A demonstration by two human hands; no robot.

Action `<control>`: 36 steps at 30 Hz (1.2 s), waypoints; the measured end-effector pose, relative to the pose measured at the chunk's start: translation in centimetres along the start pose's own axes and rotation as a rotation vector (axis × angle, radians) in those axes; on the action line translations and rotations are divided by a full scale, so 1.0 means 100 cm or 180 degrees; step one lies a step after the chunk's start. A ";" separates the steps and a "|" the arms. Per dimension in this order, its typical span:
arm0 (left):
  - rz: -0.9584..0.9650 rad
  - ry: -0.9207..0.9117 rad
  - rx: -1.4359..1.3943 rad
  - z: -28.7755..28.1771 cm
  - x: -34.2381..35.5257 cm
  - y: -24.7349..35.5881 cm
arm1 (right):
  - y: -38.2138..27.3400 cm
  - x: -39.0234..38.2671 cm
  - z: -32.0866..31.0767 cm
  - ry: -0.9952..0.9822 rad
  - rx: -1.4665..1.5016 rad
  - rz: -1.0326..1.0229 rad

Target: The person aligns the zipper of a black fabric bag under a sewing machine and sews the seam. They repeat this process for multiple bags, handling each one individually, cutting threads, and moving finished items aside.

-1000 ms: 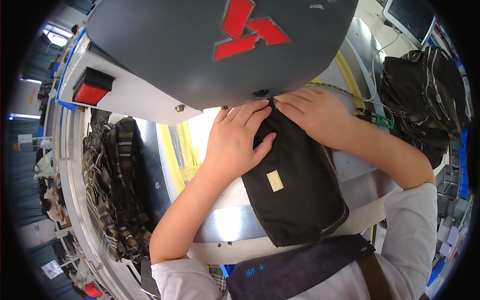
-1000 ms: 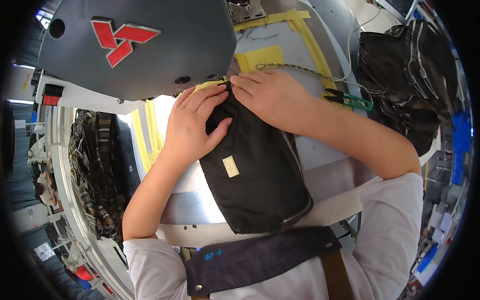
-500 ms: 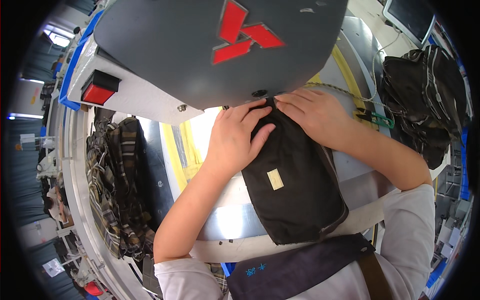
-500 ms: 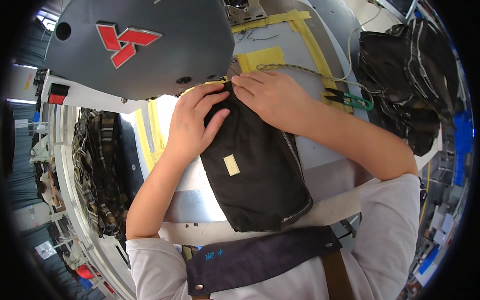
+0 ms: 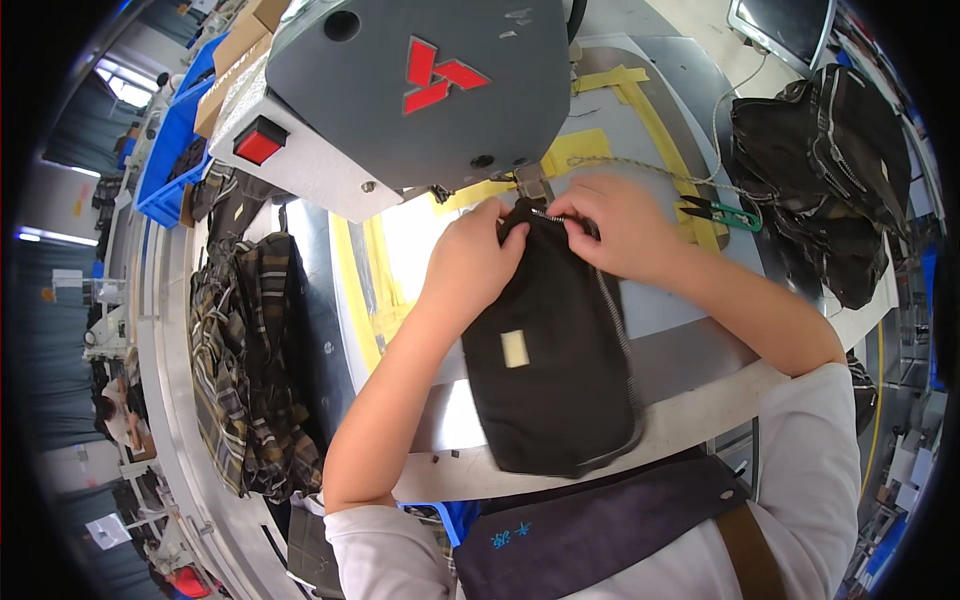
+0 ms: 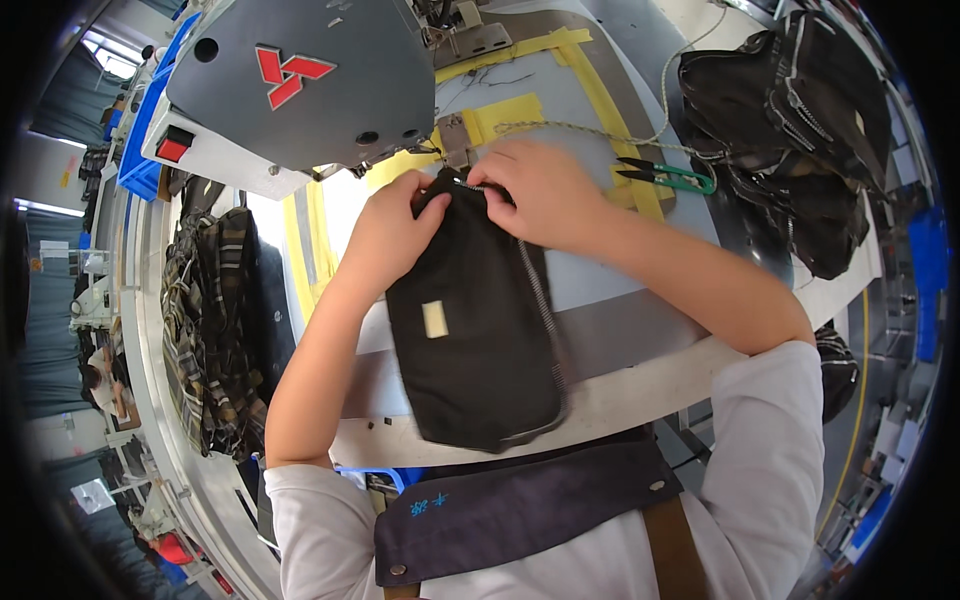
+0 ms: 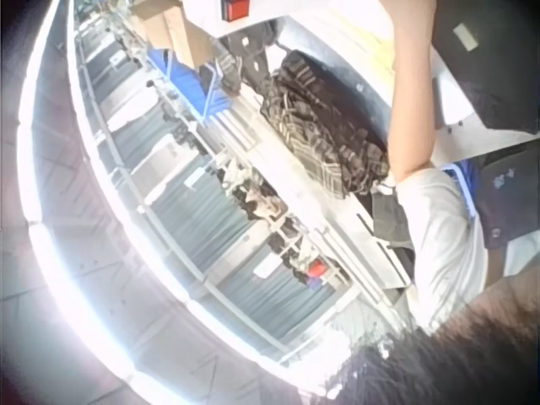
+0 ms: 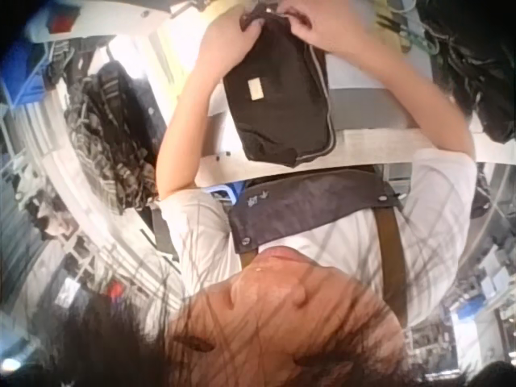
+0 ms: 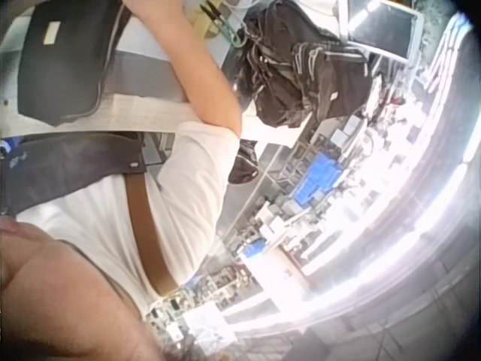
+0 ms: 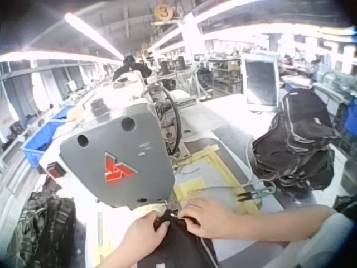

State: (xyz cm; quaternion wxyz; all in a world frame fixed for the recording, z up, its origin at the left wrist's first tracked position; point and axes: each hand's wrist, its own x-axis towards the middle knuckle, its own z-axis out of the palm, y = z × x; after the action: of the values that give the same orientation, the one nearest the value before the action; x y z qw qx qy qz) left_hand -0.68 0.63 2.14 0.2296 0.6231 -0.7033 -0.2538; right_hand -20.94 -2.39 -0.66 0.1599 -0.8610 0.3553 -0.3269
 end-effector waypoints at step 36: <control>0.0873 0.0510 0.0201 0.000 -0.006 -0.026 | -0.009 0.012 -0.020 0.0185 -0.1842 -0.0716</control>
State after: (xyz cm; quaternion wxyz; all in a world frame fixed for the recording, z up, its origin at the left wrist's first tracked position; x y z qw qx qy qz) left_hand 1.35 0.99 0.50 0.2977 0.5464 -0.7688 -0.1473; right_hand -21.20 -2.72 1.79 -0.1393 -0.8950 0.3405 -0.2522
